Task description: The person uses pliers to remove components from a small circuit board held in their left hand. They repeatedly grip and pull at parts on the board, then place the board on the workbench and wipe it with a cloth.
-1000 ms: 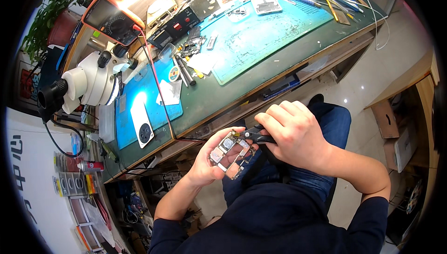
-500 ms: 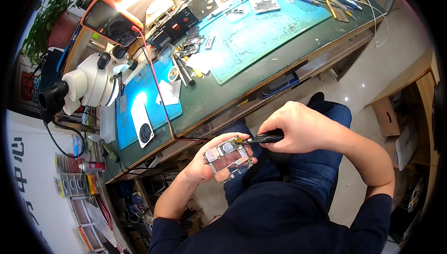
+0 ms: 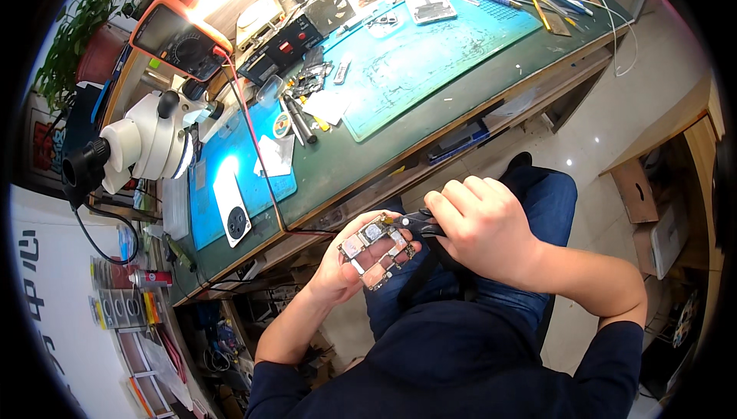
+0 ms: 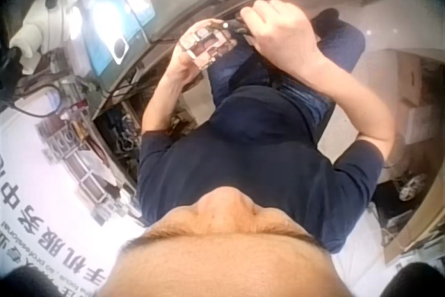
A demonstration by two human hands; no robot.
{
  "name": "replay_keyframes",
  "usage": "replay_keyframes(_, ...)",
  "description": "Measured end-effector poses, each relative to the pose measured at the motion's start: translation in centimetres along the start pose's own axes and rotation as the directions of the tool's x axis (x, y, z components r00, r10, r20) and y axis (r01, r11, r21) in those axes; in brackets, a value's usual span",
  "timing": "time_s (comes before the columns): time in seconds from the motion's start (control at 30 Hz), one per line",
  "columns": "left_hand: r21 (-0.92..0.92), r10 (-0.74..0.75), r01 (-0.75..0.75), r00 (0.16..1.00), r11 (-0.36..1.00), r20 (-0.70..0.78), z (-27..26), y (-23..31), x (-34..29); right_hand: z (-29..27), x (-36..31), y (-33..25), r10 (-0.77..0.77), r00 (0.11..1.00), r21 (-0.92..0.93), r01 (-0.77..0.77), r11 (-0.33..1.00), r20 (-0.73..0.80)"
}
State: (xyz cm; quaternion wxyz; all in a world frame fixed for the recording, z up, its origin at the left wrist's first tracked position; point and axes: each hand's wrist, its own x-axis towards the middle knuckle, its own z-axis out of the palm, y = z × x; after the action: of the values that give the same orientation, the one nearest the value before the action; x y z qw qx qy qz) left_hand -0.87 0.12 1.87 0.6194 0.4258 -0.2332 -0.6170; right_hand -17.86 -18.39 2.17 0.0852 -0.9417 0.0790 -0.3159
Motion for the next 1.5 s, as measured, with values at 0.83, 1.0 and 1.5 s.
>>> replay_keyframes(0.83, -0.002, -0.138, 0.14, 0.981, 0.99, 0.138, -1.4, 0.5, -0.5, -2.2, 0.7, 1.4, -0.029, 0.96, 0.3, -0.057, 0.952, 0.277)
replay_keyframes(1.0, -0.026, -0.18, 0.187, 0.969, 0.982, 0.17, -1.1, 1.0, -0.5, -2.7, 1.8, 2.6, -0.057, 0.863, 0.391, -0.168, 0.905, 0.501)
replay_keyframes(1.5, -0.125, 0.013, 0.01, 0.983, 0.992, 0.183, -1.3, -0.8, 0.0, -1.3, 0.2, -0.1, 0.048, 0.996, 0.205, -0.063, 0.977, 0.077)
